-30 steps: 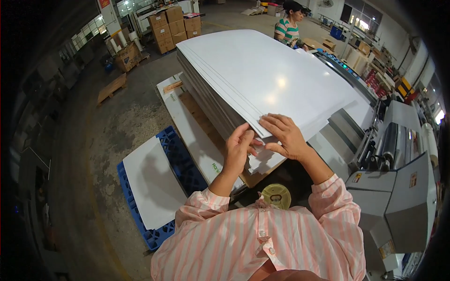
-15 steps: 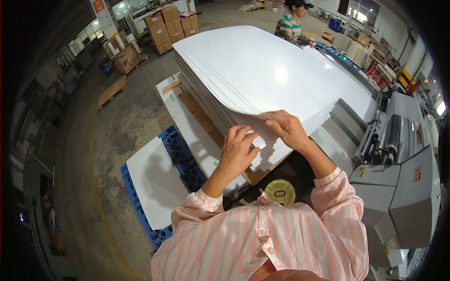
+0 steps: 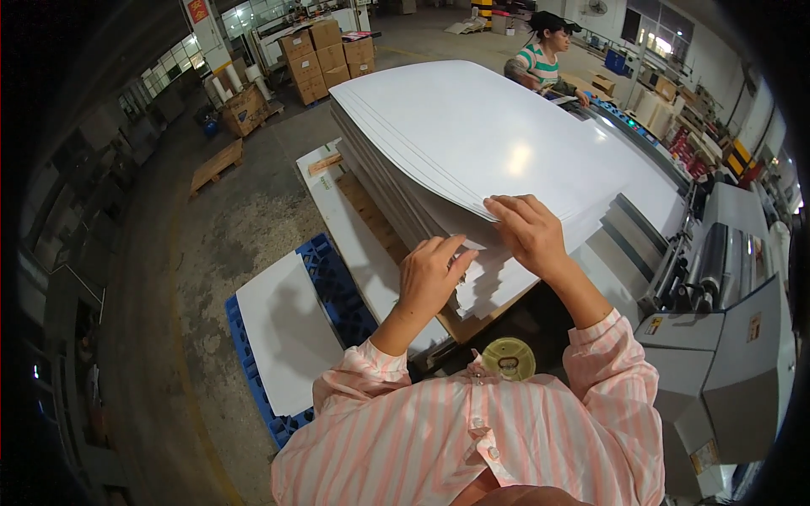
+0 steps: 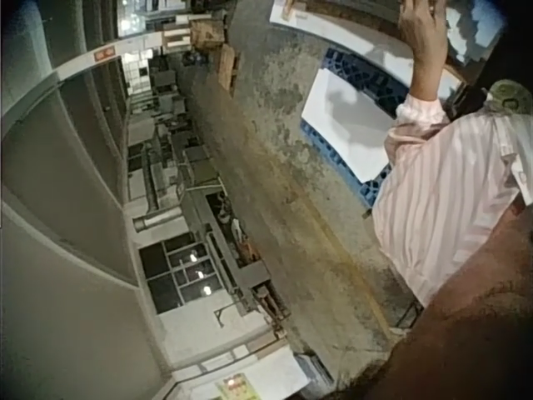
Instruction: Sorting and feeding large sheets of paper into a processing machine.
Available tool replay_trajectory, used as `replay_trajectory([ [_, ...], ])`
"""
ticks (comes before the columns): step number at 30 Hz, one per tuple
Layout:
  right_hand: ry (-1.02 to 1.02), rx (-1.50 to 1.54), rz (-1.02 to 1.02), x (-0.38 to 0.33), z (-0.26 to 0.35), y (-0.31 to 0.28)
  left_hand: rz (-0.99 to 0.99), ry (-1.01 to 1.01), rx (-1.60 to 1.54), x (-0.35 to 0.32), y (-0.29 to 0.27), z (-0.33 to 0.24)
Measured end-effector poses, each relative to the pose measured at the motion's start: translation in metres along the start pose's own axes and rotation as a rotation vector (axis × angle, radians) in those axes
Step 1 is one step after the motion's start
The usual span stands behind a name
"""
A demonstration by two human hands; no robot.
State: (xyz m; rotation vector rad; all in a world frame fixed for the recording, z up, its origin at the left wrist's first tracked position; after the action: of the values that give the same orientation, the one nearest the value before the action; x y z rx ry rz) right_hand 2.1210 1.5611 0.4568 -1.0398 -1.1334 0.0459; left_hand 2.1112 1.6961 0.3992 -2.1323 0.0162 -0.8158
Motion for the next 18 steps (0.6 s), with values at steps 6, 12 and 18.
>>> replay_trajectory([
  [6, -0.227, -0.108, 0.04, -0.003, 0.016, 0.005, -0.248, -0.431, -1.4, 0.0, 0.039, 0.043],
  [12, -0.076, -0.028, 0.196, -0.014, 0.004, 0.022, -0.162, -0.524, -1.562, 0.006, 0.06, 0.059],
  [18, -0.104, 0.027, 0.189, -0.013, 0.01, 0.018, -0.148, -0.503, -1.5, 0.001, 0.057, 0.062],
])
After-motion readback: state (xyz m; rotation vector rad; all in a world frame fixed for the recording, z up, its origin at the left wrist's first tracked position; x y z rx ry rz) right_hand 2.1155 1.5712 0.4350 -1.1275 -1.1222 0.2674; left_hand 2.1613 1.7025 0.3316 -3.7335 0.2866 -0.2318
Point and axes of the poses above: each hand's wrist, its own x-axis towards the middle knuckle, its own y-axis out of the palm, z = x × y, the point moved 8 cm from there along x, towards the middle knuckle, and after that the axes turned 4 degrees about z, right-handed, at the moved point
